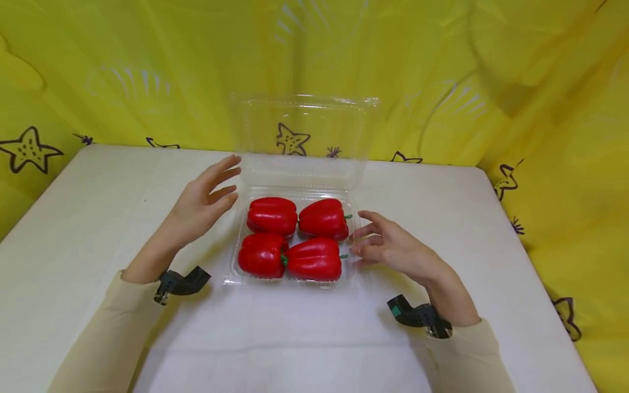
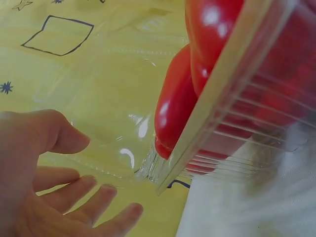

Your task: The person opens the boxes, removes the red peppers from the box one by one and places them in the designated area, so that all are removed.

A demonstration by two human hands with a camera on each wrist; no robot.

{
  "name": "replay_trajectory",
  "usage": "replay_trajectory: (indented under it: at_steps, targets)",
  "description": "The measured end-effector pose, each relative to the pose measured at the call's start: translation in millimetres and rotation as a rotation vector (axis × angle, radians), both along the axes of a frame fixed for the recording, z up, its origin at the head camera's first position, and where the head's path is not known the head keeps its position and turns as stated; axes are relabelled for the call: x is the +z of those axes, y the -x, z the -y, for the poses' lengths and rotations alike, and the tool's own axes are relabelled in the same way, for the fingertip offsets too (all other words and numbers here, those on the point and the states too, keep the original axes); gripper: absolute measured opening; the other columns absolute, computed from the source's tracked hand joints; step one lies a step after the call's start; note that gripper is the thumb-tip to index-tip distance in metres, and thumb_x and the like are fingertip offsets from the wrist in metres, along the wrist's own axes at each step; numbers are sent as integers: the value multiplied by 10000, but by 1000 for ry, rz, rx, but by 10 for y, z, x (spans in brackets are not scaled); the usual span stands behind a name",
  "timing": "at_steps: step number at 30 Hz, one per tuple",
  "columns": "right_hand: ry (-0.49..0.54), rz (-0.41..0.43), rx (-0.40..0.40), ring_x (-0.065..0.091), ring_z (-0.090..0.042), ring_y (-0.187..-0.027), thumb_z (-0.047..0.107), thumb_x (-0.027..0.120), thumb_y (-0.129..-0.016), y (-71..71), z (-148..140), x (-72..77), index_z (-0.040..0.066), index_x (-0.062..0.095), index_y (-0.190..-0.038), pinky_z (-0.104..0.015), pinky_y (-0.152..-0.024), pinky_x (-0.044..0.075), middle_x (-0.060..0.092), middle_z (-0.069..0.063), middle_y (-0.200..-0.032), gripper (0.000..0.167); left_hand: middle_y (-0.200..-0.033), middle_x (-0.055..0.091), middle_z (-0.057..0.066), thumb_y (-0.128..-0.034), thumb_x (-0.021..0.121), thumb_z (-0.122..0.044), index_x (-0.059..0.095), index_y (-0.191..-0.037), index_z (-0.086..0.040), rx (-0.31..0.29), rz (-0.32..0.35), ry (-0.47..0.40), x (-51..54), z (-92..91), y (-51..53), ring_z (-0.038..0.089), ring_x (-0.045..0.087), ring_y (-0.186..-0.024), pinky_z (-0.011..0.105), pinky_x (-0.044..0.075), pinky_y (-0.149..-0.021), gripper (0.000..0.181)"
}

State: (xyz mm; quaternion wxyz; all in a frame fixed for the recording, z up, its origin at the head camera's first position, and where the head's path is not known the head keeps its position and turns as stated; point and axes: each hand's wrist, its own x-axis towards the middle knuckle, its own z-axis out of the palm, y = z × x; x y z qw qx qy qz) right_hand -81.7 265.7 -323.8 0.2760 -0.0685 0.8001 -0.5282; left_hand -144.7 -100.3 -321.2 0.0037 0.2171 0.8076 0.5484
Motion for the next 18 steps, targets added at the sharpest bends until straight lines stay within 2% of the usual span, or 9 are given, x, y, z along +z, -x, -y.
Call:
replay_trajectory:
  at_steps: [5, 9, 18]
  targets:
    - [-7, -7, 14, 657, -257, -1095, 125, 631, -935, -11, 3, 19, 36, 113, -1566, -361, -881, 597, 477, -280, -1396, 821, -1610, 326, 25, -991, 521, -40, 311, -1553, -109, -11, 121, -21, -15, 17, 19, 237, 435, -1424, 450, 458, -1088, 603]
    - [-16, -12, 22, 657, -264, -1097, 120, 620, -944, -18, 5, 27, 38, 120, -1568, -346, -888, 594, 481, -276, -1395, 804, -1598, 352, 1, -1006, 531, -120, 316, -1553, -139, 4, 200, 12, -24, 28, 23, 228, 495, -1380, 425, 497, -1045, 587]
    - [-83, 10, 56, 640, -280, -1112, 112, 627, -929, -39, -1, 83, 43, 127, -1567, -338, -897, 591, 494, -251, -1402, 813, -1509, 467, 140, -1016, 504, -107, 358, -1528, -74, 14, 284, 9, -32, 55, 34, 305, 592, -1264, 377, 536, -973, 533]
